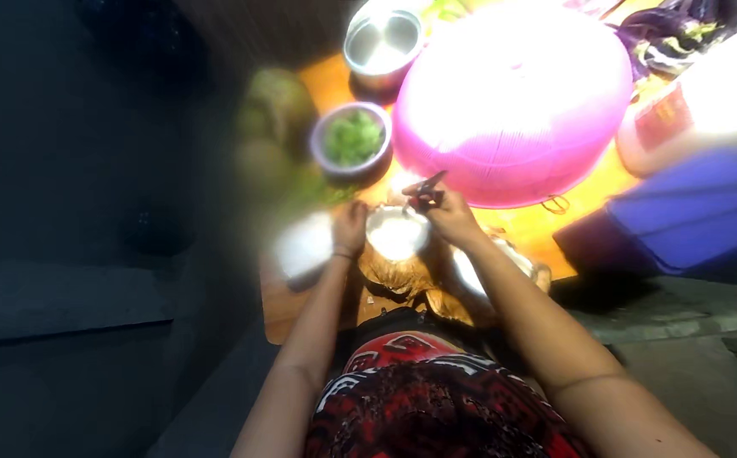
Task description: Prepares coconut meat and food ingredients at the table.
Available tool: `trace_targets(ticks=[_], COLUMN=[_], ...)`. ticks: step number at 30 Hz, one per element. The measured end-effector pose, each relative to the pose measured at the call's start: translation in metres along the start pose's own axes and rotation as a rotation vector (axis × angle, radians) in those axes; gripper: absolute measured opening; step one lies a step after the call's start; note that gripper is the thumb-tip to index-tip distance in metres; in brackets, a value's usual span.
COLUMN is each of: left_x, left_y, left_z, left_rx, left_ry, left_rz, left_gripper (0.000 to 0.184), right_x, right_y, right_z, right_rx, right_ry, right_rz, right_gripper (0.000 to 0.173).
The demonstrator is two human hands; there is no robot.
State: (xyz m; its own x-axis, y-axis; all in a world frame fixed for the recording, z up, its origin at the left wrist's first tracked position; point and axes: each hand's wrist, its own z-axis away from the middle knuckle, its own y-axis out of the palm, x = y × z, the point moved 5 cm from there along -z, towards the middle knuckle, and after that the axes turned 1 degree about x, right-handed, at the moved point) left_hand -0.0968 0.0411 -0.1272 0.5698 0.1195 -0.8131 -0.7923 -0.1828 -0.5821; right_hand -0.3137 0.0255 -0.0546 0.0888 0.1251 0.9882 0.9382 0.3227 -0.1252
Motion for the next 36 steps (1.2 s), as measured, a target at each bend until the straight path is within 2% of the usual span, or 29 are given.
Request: trace_targets(ticks=[4,9,12,17,20,26,36], left_x=[0.004,0.007,0.009,0.012,0.012,0.015,0.011], left_y=[0.0,0.003,0.002,0.004,0.004,0.007,0.005], left_z=[-0.001,-0.003,-0.003,-0.004,-0.006,-0.007,-0.005], left_rx=[0.017,0.009,0.01,0.023,0.028,0.029,0.027], left_ry=[-0.004,0.0,-0.002,-0.028,-0.034,-0.033,-0.031], left_rz=[0.023,0.094,0.105,0.114,0.107,0.15,0.113], left_gripper=[0.035,0.032,0.031,0.031,0.03,0.031,0.033], right_x=[-0.007,-0.029,-0.05,-0.073,-0.077,-0.083,-0.072], right_y=[0.0,0.032,0.04,0.039,0.041,0.045,0.049], right_z=[0.003,0.015,0.024,0.028,0.028,0.035,0.028], right_rx=[0.02,0.221,0.338,0.46,0.436,0.314,0.38], right_ry=[0.032,0.321,0.441,0.477,0.461,0.555,0.556], right_rz=[-0.001,0.124,0.143,0.257,0.296,0.326,0.503], right_gripper=[0.028,0.038,0.035,0.032,0.031,0.033,0.042])
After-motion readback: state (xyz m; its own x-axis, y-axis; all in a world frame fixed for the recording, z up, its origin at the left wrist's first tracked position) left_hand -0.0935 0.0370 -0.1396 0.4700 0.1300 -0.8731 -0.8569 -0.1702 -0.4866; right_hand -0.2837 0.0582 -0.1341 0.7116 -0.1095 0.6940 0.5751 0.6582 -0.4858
